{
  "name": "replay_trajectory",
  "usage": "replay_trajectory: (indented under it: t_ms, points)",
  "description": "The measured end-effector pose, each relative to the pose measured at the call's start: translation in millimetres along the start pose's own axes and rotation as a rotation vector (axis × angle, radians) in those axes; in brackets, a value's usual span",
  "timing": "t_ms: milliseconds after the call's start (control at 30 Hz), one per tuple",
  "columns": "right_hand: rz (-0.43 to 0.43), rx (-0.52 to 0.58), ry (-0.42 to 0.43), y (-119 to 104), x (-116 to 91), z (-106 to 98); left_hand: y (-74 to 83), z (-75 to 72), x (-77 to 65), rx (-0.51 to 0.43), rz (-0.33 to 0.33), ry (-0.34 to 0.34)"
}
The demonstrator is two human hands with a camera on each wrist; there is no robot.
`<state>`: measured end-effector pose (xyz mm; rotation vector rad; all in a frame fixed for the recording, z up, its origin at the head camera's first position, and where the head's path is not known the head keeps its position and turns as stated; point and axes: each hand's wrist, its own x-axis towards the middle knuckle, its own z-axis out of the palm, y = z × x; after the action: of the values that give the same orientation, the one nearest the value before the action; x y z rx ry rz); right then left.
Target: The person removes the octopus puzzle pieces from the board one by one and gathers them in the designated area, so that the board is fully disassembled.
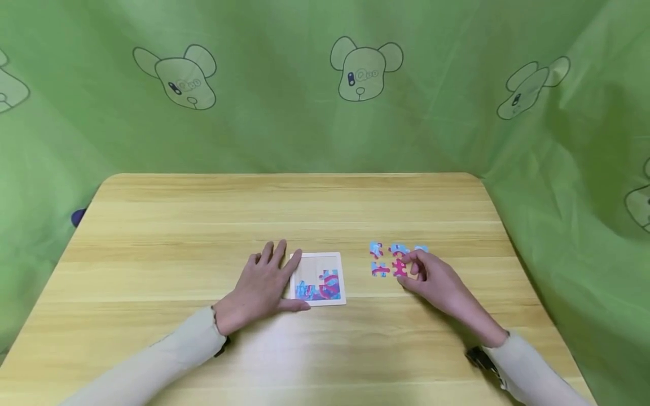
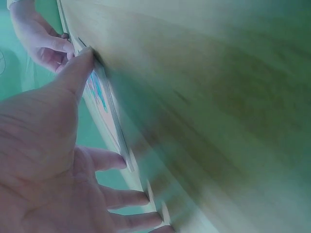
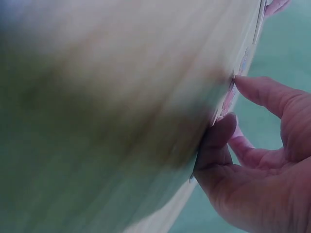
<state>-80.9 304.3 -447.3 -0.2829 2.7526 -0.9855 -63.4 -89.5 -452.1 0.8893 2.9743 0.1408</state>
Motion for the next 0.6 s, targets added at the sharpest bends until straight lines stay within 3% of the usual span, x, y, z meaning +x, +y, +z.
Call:
replay_trajectory:
  t_ms: [400, 600]
  points:
    - [0.090, 0.064, 0.002, -11, -8, 2, 0.0, 0.0, 0.5, -0.020, -0.006, -0.008]
    - [0.080, 0.202, -0.002, -31, -9, 13, 0.4, 1.8, 1.3, -0.018, -0.010, -0.009]
